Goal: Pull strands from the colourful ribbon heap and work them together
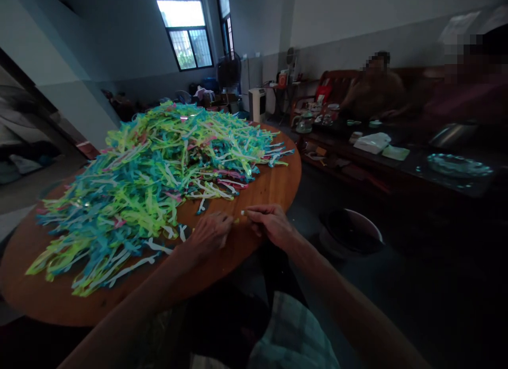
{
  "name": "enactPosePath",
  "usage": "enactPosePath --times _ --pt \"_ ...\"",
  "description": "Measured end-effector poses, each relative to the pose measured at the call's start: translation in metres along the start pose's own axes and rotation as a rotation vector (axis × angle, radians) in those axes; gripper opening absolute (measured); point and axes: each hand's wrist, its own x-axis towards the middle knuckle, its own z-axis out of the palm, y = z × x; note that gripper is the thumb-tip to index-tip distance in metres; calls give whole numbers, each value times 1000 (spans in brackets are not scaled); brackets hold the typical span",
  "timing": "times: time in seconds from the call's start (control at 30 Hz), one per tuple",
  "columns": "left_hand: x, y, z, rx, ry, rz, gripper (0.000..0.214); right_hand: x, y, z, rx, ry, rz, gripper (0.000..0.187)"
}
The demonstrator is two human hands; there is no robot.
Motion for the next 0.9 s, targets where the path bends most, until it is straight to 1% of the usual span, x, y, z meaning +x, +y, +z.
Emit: enactPosePath --times 0.17,0.33,0.43,0.53,0.6,0.73,0.83,0.9 --pt "-10 7 -3 -136 83 -50 28 -1 9 2 12 -25 -80 32" --pt "-12 10 0 -257 186 -63 25 -6 9 3 32 -48 -72 33" --pt "-12 11 0 -267 221 -69 24 -8 9 4 17 -59 -85 33" --pt "-11 11 -2 -224 264 -67 27 -7 12 3 -2 -75 -109 31" --pt "-11 10 -4 -204 273 -58 28 -7 13 3 -14 -81 -121 32" --pt "-11 8 -6 -160 237 -57 27 -10 12 6 -53 -90 -144 34" --pt "-12 7 -6 -138 221 -49 26 -15 9 8 -126 -102 -188 33" --pt "-11 6 -4 -151 234 -35 27 -17 8 8 -186 -117 -221 32"
